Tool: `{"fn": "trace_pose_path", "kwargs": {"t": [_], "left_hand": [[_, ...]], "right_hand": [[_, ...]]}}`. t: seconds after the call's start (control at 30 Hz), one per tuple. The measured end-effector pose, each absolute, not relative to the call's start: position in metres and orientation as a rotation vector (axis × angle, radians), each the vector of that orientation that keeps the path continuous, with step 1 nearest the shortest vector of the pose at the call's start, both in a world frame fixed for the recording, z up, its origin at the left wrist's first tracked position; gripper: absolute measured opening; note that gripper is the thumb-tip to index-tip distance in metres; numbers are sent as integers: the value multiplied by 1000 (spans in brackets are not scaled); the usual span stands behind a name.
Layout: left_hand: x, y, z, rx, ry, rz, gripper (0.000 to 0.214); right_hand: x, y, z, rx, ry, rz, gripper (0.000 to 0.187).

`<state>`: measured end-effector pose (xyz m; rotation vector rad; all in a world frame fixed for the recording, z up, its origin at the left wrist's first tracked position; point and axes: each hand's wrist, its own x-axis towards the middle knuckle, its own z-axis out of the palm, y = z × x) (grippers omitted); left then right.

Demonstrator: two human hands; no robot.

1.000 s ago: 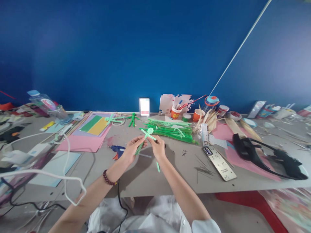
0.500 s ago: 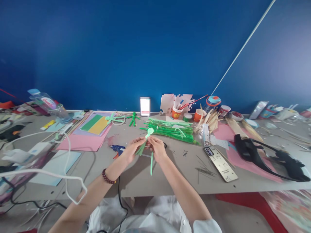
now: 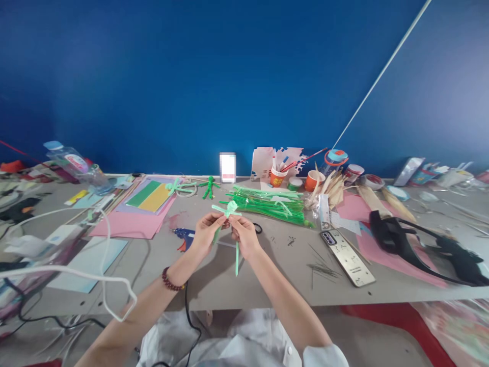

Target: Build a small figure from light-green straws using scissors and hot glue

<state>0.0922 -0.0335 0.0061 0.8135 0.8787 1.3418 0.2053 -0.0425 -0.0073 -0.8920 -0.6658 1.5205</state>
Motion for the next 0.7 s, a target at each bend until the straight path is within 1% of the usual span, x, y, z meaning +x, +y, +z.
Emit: {"fn": "trace_pose_path", "kwargs": {"t": [0.37,0.53,0.63,0.7], "left_hand": [[93,-31,5,514,746,1173,23],[90,-30,6,533,682,1022,21],[89,-29,4,621,708,1004,26],[89,-30,3,654,729,995,29]], "right_hand": [[188,-49,-14,-1033,-594,1350,31],[194,-48,-12,-951,-687,1468,31],[198,-48,-10,-904,-745,1524,31],[200,-47,-10,-909,-752,1507,35]]}}
